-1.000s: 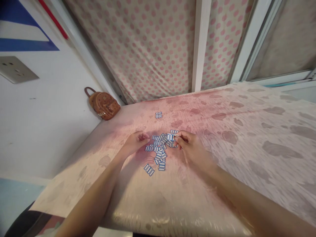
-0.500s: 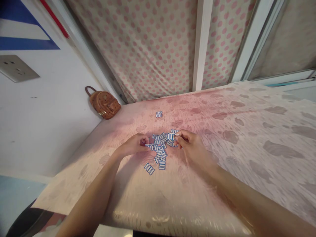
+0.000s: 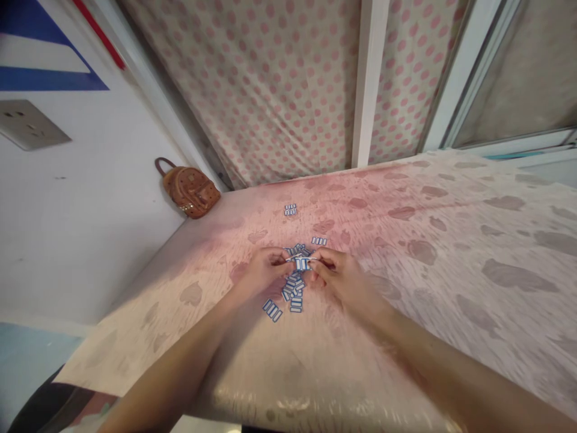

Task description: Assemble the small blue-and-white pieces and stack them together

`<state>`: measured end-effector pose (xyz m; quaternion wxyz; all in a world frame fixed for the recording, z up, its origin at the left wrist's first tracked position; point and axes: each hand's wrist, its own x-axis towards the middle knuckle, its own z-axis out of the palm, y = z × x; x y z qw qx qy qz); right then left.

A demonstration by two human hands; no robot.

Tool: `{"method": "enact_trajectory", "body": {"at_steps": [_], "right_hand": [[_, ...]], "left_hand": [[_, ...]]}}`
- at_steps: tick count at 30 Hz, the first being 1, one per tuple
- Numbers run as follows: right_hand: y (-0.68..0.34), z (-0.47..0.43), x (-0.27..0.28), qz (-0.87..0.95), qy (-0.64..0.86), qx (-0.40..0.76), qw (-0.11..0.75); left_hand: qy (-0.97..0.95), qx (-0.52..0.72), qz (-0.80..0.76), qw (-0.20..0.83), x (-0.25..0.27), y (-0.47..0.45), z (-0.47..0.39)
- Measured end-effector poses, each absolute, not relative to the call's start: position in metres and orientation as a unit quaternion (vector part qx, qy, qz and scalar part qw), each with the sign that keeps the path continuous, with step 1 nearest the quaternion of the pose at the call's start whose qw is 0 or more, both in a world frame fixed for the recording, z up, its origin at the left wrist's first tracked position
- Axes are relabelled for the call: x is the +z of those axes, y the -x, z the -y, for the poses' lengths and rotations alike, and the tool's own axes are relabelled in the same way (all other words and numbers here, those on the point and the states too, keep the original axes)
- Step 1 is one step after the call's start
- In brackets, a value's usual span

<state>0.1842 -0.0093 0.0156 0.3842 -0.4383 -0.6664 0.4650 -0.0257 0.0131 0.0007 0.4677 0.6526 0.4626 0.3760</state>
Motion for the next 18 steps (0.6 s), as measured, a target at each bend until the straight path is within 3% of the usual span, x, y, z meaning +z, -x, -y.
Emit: {"method": "enact_trajectory", "body": {"at_steps": [9,18], "right_hand": [[-0.188,0.008,0.009,0.673,0.461,0.431,0.386],[-0.189,0.008,0.008,0.698,0.463,0.386,0.387]], "left_hand": [[-0.698,0.367,-0.462,0.406,0.011,0.016,-0.005],[-0.684,0.360,-0.454,0.443,0.016,0.016,-0.002]]}}
